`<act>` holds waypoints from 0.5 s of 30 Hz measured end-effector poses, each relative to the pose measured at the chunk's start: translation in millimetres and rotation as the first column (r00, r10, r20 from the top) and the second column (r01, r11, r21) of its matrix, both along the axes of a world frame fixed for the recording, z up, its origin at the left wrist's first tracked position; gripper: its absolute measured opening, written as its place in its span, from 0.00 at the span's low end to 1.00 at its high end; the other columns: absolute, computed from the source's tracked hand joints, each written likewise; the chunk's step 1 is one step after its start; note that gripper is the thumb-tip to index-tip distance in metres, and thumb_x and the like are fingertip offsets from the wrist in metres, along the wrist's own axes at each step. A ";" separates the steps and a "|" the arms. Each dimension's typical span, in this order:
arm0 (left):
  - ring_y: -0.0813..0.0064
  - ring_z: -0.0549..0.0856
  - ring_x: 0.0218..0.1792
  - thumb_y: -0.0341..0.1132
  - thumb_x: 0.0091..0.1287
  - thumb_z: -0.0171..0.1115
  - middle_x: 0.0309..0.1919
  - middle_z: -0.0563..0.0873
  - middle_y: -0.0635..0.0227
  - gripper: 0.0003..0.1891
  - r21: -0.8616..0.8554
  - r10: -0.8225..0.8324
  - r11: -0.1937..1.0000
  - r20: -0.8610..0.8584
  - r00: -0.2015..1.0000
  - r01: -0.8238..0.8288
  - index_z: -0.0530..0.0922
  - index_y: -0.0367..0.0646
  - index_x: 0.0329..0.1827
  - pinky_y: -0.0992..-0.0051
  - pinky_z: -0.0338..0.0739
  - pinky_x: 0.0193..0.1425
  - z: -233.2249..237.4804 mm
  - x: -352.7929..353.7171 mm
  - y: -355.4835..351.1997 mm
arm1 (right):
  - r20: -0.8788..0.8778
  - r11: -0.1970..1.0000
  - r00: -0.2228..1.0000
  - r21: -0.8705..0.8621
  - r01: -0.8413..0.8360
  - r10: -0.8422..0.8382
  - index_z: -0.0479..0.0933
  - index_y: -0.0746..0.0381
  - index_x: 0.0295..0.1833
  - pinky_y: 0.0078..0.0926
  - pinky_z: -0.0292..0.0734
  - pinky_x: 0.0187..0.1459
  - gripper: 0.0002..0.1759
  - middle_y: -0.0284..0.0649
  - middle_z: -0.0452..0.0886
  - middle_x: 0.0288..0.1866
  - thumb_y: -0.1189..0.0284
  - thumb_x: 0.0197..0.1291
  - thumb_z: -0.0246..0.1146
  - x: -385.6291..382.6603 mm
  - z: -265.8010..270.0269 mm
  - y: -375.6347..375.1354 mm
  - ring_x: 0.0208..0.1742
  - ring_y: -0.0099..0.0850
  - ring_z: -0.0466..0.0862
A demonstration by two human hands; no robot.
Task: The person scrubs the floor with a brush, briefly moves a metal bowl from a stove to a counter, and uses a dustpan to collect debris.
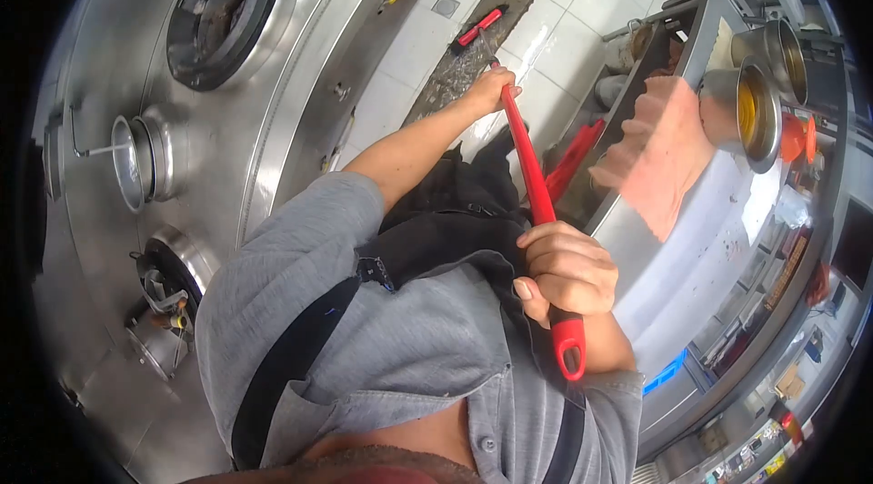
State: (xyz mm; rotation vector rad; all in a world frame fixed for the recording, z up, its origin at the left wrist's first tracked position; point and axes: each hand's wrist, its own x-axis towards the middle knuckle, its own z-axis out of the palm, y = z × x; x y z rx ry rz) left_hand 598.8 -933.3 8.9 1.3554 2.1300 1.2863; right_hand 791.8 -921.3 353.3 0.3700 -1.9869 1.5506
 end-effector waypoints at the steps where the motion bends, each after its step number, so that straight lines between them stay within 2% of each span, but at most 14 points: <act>1: 0.52 0.78 0.36 0.37 0.58 0.63 0.29 0.78 0.54 0.11 -0.001 -0.005 1.000 -0.010 1.000 0.005 0.72 0.40 0.26 0.58 0.74 0.42 0.8 -8.7 16.2 | -0.015 1.000 1.000 -0.006 0.008 -0.008 0.67 0.66 0.24 0.36 0.79 0.28 0.11 0.40 0.69 0.14 0.86 0.47 0.62 -7.2 -3.0 17.3 0.16 0.34 0.72; 6: 0.52 0.79 0.37 0.36 0.59 0.62 0.29 0.79 0.55 0.11 -0.044 0.004 0.999 -0.040 0.999 -0.005 0.73 0.40 0.26 0.58 0.73 0.43 0.5 -44.9 98.3 | -0.052 0.999 0.998 -0.028 -0.025 0.024 0.66 0.66 0.23 0.35 0.78 0.27 0.11 0.40 0.68 0.13 0.86 0.48 0.63 -44.9 2.1 121.5 0.15 0.33 0.71; 12: 0.52 0.79 0.34 0.36 0.60 0.61 0.25 0.78 0.53 0.12 -0.061 0.063 0.996 -0.012 0.998 -0.063 0.73 0.38 0.23 0.57 0.73 0.40 30.8 -81.3 184.9 | -0.010 0.987 0.994 -0.116 -0.112 0.111 0.66 0.66 0.24 0.35 0.78 0.25 0.11 0.40 0.69 0.14 0.87 0.48 0.62 -100.8 24.4 242.3 0.15 0.34 0.72; 15: 0.52 0.79 0.35 0.36 0.60 0.61 0.26 0.79 0.54 0.12 -0.087 0.170 0.982 0.001 0.986 -0.169 0.72 0.38 0.23 0.57 0.74 0.40 34.3 -101.6 214.6 | 0.040 0.993 0.993 -0.038 -0.110 0.111 0.66 0.65 0.26 0.31 0.75 0.22 0.10 0.38 0.68 0.12 0.80 0.53 0.61 -132.5 35.0 274.8 0.13 0.31 0.71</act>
